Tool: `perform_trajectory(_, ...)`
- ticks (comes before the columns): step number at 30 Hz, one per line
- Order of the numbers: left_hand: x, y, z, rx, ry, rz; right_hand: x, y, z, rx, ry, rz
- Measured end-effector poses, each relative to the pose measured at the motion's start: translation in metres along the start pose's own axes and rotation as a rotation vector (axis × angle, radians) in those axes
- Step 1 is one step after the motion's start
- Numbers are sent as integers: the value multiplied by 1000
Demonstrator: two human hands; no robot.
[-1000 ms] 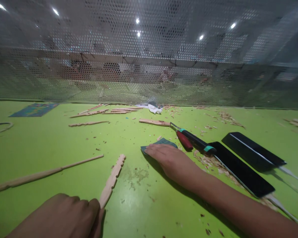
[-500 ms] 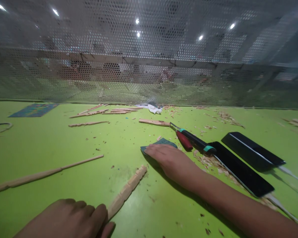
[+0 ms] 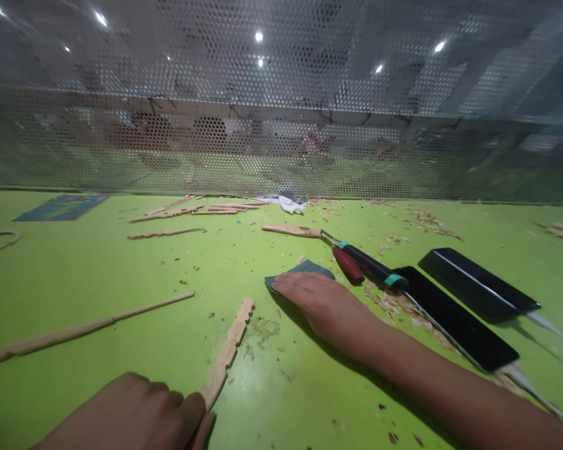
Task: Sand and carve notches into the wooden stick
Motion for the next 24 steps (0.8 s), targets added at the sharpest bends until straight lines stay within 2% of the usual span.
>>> perform_trajectory(10, 2, -9, 5, -5, -10, -72, -1, 1, 2, -2, -14, 5)
perform_trajectory(15, 4, -13, -5, -32, -61, -24, 0, 1, 1, -26, 7, 14)
perform_trajectory(16, 5, -16, -10, -56, -86, 43, 0, 1, 1, -27, 10, 18)
perform_trajectory(20, 4, -20, -23, -62, -97, 134, 0, 2, 2, -25, 8, 22)
perform_trajectory(24, 1, -20, -15, -122, -64, 124, 1, 2, 3, -37, 21, 2)
Point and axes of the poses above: each hand's wrist, its own x-axis away from the middle knuckle, its own y-axis out of the palm, z = x × y, the point moved 5 cm from there along -x, towards the middle knuckle
